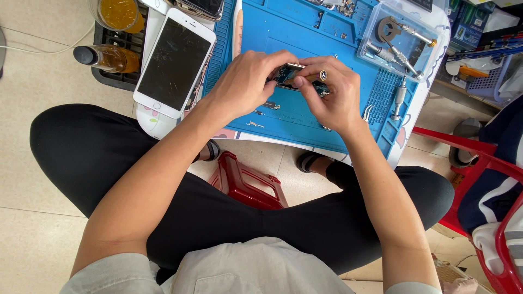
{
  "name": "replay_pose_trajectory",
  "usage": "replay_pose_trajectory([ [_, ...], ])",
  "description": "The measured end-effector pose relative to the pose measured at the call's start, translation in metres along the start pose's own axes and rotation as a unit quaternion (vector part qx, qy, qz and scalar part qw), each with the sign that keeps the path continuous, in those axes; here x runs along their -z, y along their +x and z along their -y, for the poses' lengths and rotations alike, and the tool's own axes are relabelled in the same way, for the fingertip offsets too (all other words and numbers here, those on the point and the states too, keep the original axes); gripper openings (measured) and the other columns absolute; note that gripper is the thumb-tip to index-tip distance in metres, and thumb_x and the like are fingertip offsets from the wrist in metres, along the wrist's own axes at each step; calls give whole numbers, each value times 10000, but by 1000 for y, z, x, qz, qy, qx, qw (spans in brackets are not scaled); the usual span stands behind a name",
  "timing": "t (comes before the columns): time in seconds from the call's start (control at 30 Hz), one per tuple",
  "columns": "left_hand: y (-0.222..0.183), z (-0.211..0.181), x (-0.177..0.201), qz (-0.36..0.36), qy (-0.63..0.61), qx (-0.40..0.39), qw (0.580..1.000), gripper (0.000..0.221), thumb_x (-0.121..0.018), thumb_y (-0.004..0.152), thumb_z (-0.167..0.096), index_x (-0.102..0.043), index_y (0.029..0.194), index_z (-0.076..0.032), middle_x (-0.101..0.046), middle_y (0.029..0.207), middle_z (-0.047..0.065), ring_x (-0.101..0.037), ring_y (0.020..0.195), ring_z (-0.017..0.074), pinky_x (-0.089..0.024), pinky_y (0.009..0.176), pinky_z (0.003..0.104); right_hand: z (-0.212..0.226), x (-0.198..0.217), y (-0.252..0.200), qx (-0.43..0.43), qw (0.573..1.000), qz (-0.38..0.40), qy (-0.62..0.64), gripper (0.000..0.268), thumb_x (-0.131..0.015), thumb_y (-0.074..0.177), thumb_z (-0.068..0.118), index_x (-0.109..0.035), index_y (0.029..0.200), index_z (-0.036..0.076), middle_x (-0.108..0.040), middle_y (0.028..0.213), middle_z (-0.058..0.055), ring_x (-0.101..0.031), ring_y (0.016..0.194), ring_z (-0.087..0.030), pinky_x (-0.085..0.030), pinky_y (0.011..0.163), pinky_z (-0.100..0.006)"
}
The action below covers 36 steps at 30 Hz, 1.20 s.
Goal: The person uses a screwdriver to remove screws from a disassembled smartphone frame placed on a blue mat. They then use a metal prying tool to carefully separate the screen assembly from the phone's chassis, lifting the screen to reveal the internal components.
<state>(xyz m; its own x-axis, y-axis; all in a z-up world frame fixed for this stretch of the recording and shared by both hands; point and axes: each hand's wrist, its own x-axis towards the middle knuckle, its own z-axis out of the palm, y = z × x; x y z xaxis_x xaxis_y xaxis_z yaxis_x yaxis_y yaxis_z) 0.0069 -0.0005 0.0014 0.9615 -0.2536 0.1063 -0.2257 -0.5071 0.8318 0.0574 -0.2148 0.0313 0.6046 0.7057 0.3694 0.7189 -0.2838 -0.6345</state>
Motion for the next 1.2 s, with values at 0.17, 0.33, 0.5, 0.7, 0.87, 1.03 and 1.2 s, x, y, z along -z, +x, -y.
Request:
replay_pose_trajectory([
  [0.17,0,-1,0,4,7,-2,1000,496,-749,888,92,-648,1342,-81,-705,780,149,-680,676,346,-505,569,499,-2,0,-2,-4,1000,-1,3,72,-689,1066,8,-708,1002,-20,-760,1024,-191,-742,1063,-343,-603,843,-410],
  [0.33,0,-1,3,12,12,-4,1000,519,-795,874,72,-635,1343,-83,-704,811,159,-681,710,367,-498,581,514,-2,0,0,0,1000,-5,6,71,-690,1062,8,-708,999,-21,-763,1048,-203,-742,1037,-336,-589,858,-414],
  [0.5,0,-1,-1,2,33,1,999,564,-865,842,17,-643,1350,-85,-758,896,187,-722,800,392,-545,630,524,-2,1,-1,-5,1000,-2,8,87,-694,1062,9,-707,977,-6,-772,1023,-177,-759,1047,-333,-584,893,-423],
  [0.7,0,-4,-1,-4,25,4,1000,511,-835,856,39,-645,1313,-88,-757,901,188,-711,774,402,-516,579,521,-1,1,-1,-5,1000,-1,9,92,-692,1066,23,-719,982,-7,-772,1017,-179,-757,1035,-338,-588,892,-432],
  [0.87,-1,-2,-2,4,19,-10,1000,527,-827,862,47,-619,1331,-72,-761,970,195,-716,848,400,-545,659,516,-1,1,-1,-1,1000,-1,15,102,-689,1069,35,-715,977,0,-772,996,-160,-762,1040,-336,-594,903,-431],
  [1.03,-1,1,-1,14,20,-17,1000,550,-829,864,36,-593,1350,-70,-769,1078,217,-728,952,429,-575,732,536,-1,1,-1,0,1000,0,18,110,-689,1074,45,-714,978,-3,-770,987,-156,-764,1048,-346,-602,910,-437],
  [1.2,-1,-1,2,32,11,-6,999,558,-794,874,60,-576,1368,-81,-758,1075,212,-717,961,424,-559,740,526,-1,2,-1,-1,1000,3,11,123,-678,1074,50,-714,968,0,-768,974,-142,-764,1055,-340,-602,906,-443],
])
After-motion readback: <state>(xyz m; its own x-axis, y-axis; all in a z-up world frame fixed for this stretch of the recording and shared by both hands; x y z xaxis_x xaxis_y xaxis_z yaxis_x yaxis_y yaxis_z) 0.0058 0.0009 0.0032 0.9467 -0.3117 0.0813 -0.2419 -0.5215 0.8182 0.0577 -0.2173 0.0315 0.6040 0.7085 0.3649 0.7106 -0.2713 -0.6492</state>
